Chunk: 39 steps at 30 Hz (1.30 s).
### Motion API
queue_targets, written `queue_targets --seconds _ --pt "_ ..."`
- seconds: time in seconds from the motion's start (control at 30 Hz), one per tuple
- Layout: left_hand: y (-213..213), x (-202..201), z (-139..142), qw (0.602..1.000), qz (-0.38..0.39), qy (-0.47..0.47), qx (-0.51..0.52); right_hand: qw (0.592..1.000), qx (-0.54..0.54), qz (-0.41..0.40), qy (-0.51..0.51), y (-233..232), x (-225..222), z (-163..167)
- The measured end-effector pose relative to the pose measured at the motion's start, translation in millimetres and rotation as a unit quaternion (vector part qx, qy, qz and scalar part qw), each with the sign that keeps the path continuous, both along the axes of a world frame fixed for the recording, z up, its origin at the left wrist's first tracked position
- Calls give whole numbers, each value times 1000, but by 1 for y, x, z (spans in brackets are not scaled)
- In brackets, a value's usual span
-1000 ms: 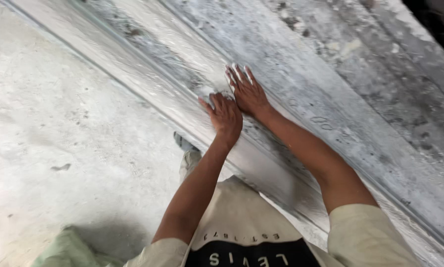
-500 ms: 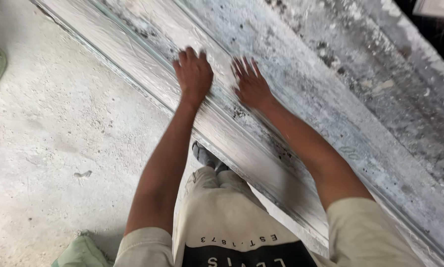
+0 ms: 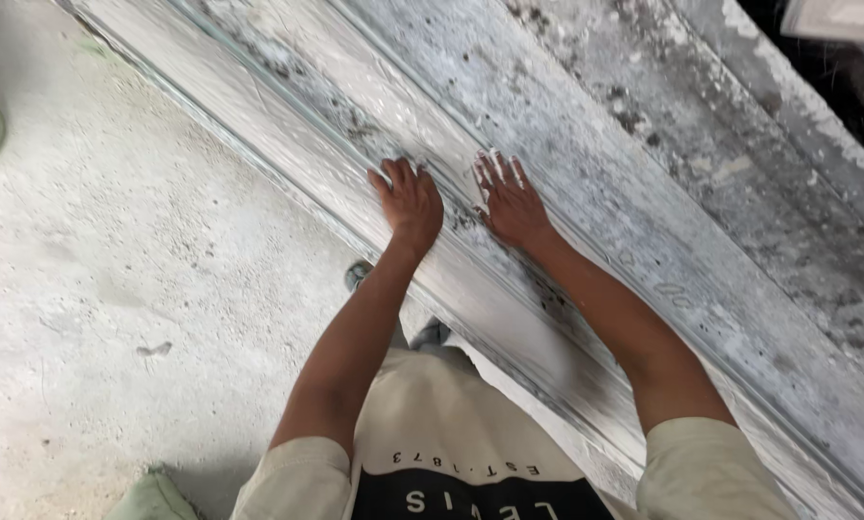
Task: The person applies white plaster paste by hand onto long decorative molding strips laid on a work table, pressing and smoothing the paste along the grooves with their fingers. They scoop more paste from a clay bowl and continue spreading and smoothing it along the moldings.
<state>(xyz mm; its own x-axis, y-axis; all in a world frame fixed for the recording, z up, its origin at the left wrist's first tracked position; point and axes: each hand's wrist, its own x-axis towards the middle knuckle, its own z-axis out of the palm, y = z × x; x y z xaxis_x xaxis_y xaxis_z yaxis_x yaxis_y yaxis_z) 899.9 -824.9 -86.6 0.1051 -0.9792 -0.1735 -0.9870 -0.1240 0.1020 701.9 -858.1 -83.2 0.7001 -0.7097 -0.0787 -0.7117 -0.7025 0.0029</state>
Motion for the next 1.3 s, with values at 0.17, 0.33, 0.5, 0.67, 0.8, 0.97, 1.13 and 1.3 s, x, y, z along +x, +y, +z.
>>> queue_targets --seconds 0.17,0.33,0.5,0.67,0.8,0.97,1.13,1.3 --pt "-30 40 4 998 -14 -10 59 1000 -8 13 14 -58 101 8" --pt "-90 120 -2 994 -31 -32 101 1000 26 7 -12 -131 220 6" --pt "-133 200 8 994 -29 -13 108 998 -11 24 51 -184 303 5" --pt "-173 254 4 997 -8 7 82 1000 13 15 2 -221 357 -3" --pt "-197 286 -4 996 42 46 68 999 -25 31 31 -244 393 -7" --pt "-232 333 -3 992 33 40 118 999 7 17 41 -276 447 -4" --pt "-264 386 0 991 19 18 129 1000 6 15 27 -305 498 -1" --pt "-303 440 14 991 13 47 127 985 -169 19 40 -321 532 3"
